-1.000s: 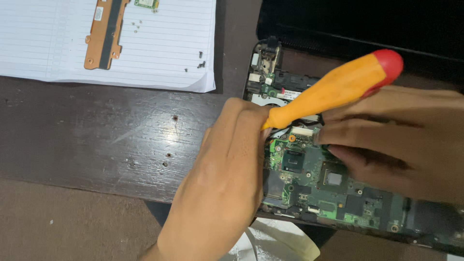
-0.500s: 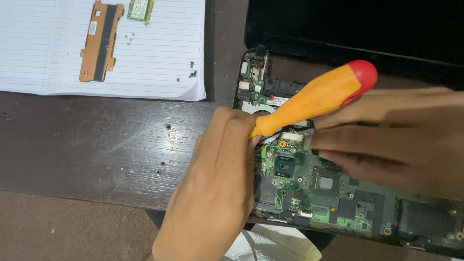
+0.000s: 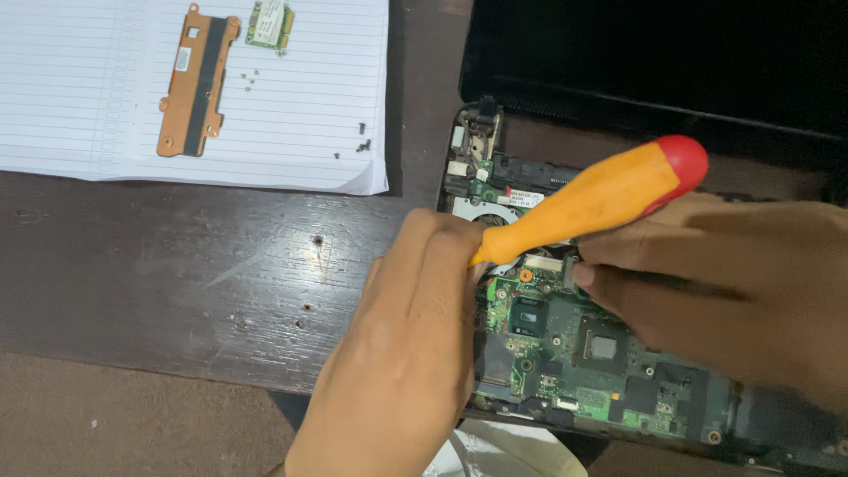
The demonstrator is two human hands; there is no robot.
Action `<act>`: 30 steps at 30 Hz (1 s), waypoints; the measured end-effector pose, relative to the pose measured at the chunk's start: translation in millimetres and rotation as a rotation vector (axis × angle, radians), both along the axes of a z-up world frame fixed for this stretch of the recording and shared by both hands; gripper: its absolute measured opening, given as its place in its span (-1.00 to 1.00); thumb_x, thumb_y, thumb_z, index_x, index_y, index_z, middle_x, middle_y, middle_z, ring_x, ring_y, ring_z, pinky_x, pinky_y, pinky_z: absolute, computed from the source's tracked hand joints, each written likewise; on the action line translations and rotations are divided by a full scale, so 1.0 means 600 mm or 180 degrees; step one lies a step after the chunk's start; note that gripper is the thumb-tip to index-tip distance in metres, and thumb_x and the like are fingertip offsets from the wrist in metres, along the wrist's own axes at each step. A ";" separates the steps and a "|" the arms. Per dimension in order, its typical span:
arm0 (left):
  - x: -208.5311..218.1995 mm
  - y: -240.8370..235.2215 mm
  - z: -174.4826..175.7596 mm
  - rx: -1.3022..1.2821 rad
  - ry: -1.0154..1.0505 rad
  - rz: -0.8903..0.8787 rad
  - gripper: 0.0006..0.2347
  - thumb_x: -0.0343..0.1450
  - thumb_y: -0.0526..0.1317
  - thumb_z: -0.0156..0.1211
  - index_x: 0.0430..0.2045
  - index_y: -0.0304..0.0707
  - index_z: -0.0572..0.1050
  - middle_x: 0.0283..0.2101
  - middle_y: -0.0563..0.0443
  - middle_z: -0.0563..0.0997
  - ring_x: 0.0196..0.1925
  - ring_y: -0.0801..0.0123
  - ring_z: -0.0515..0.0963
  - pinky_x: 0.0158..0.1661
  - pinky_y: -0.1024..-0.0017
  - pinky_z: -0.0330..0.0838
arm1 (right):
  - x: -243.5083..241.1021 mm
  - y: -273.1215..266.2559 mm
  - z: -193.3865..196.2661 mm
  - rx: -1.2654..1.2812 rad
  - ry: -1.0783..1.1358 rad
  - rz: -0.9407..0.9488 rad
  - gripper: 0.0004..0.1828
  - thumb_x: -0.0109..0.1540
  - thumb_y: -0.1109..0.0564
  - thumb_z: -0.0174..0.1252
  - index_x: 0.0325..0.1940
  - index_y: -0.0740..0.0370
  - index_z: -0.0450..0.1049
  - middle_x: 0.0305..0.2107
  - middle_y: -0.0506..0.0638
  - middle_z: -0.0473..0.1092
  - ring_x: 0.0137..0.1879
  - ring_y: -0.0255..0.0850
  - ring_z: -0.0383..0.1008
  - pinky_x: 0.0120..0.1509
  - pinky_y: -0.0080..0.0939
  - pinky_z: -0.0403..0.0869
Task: The person uses a screwdriver to remove screws from a laptop motherboard and places them on a nearby sheet of paper. They then remove a small circuit board component and set it aside before continuing to unscrew other parts of the internal assembly.
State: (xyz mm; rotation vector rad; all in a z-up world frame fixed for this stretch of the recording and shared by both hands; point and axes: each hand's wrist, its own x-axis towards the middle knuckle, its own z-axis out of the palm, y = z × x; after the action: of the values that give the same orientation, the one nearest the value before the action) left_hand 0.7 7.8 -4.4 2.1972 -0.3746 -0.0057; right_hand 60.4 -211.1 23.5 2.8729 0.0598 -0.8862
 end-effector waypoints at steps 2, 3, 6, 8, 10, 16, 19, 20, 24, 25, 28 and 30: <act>-0.002 -0.001 -0.001 0.0178 0.0021 0.0070 -0.82 0.57 -0.30 -0.19 0.01 -0.25 0.33 -0.01 -0.10 0.39 -0.16 0.03 0.47 -0.11 0.20 0.36 | -0.004 -0.037 -0.013 0.2022 -0.1607 0.2839 -0.74 0.24 0.15 0.21 0.02 0.15 0.51 -0.28 -0.20 0.50 -0.27 -0.21 0.52 -0.35 -0.19 0.50; -0.002 -0.001 -0.003 0.0175 0.0013 0.0078 -0.82 0.57 -0.30 -0.19 0.01 -0.25 0.33 -0.01 -0.10 0.39 -0.16 0.03 0.47 -0.11 0.20 0.36 | 0.002 -0.045 -0.017 0.2018 -0.1610 0.2850 -0.74 0.24 0.15 0.21 0.02 0.15 0.51 -0.28 -0.20 0.50 -0.27 -0.21 0.52 -0.35 -0.19 0.50; -0.002 0.000 -0.004 0.0175 -0.0056 0.0071 -0.82 0.56 -0.32 -0.18 0.02 -0.27 0.33 -0.01 -0.12 0.39 -0.16 0.01 0.47 -0.10 0.20 0.36 | 0.014 -0.068 -0.031 0.1765 -0.1679 0.3907 -0.64 0.16 0.06 0.26 0.01 0.23 0.53 -0.03 0.18 0.49 0.05 -0.01 0.54 0.08 0.02 0.55; -0.002 -0.002 -0.004 0.0169 -0.0157 0.0046 -0.81 0.55 -0.34 -0.16 0.03 -0.30 0.32 -0.02 -0.14 0.39 -0.16 -0.01 0.48 -0.07 0.20 0.36 | 0.020 -0.081 -0.039 0.1466 -0.1431 0.4469 -0.59 0.23 0.00 0.09 0.07 0.29 0.46 0.07 0.11 0.44 0.38 -0.02 0.33 0.33 0.12 0.40; -0.004 -0.005 -0.004 0.0224 -0.0192 0.0100 -0.83 0.56 -0.33 -0.17 0.00 -0.27 0.33 -0.05 -0.11 0.38 -0.17 0.02 0.47 -0.09 0.21 0.36 | 0.024 -0.066 -0.021 0.1679 -0.1535 0.4044 -0.66 0.19 0.04 0.16 0.03 0.13 0.50 0.02 0.02 0.47 0.23 -0.04 0.44 0.21 0.08 0.47; -0.003 -0.004 -0.012 0.0282 0.0008 0.0123 -0.83 0.57 -0.27 -0.18 0.00 -0.23 0.34 -0.04 -0.09 0.37 -0.23 0.01 0.45 -0.19 0.13 0.35 | 0.018 -0.103 -0.113 0.1238 -0.0658 0.2866 -0.55 0.19 -0.11 0.16 0.18 -0.23 0.50 0.15 -0.20 0.44 0.24 -0.24 0.44 0.32 0.01 0.41; -0.005 -0.001 -0.011 0.0306 0.0160 0.0111 -0.83 0.57 -0.24 -0.20 -0.03 -0.19 0.34 -0.05 -0.06 0.37 -0.22 0.02 0.45 -0.21 0.11 0.36 | 0.022 -0.122 -0.118 0.2098 0.1180 0.0724 -0.48 0.26 -0.09 0.06 0.33 -0.11 0.44 0.16 -0.16 0.57 0.17 -0.32 0.59 0.19 -0.17 0.56; -0.004 -0.001 -0.010 0.0353 0.0283 0.0098 -0.84 0.58 -0.23 -0.23 -0.06 -0.15 0.34 -0.11 -0.04 0.35 -0.24 0.03 0.44 -0.24 0.07 0.36 | 0.028 -0.127 -0.096 0.3708 0.2353 -0.0978 -0.40 0.26 0.12 0.07 0.42 0.17 0.41 0.08 0.03 0.74 -0.02 -0.29 0.82 -0.02 -0.32 0.78; -0.004 -0.002 -0.011 0.0400 0.0324 0.0140 -0.81 0.57 -0.23 -0.18 0.03 -0.11 0.35 -0.04 -0.03 0.36 -0.27 0.04 0.42 -0.30 0.09 0.35 | 0.015 -0.072 -0.024 0.1506 -0.1286 0.3394 -0.45 0.15 -0.18 0.30 0.23 -0.15 0.51 0.00 -0.24 0.55 -0.49 -0.37 0.56 -0.40 -0.14 0.62; -0.004 -0.001 -0.014 0.0421 0.0145 0.0146 -0.80 0.55 -0.27 -0.17 0.02 -0.14 0.36 -0.06 -0.03 0.36 -0.27 0.03 0.42 -0.29 0.09 0.36 | 0.013 -0.063 -0.019 0.1637 -0.1365 0.3236 -0.55 0.15 -0.15 0.31 0.11 -0.09 0.57 -0.08 -0.22 0.59 -0.27 -0.34 0.58 -0.19 -0.14 0.61; -0.004 -0.001 -0.015 0.0476 -0.0174 0.0179 -0.76 0.52 -0.31 -0.15 0.05 -0.17 0.37 -0.08 -0.03 0.37 -0.28 0.05 0.43 -0.29 0.14 0.38 | -0.002 -0.050 -0.025 0.1453 -0.1406 0.2425 -0.54 0.07 -0.26 0.35 0.01 -0.15 0.64 -0.15 -0.26 0.62 -0.04 -0.34 0.61 0.07 -0.15 0.56; -0.005 0.002 -0.013 0.0518 -0.0319 0.0208 -0.73 0.51 -0.31 -0.13 0.10 -0.18 0.37 -0.07 -0.02 0.38 -0.30 0.08 0.44 -0.30 0.19 0.39 | -0.010 -0.036 -0.024 0.1133 -0.1384 0.1780 -0.43 -0.01 -0.39 0.38 0.03 -0.26 0.64 -0.15 -0.30 0.62 -0.02 -0.36 0.61 0.12 -0.18 0.52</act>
State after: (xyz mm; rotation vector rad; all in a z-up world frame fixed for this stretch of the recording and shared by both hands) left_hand -2.2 8.9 -12.1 2.3760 -0.3691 0.1138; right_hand 54.2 -232.9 9.0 3.0144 1.0005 -0.1516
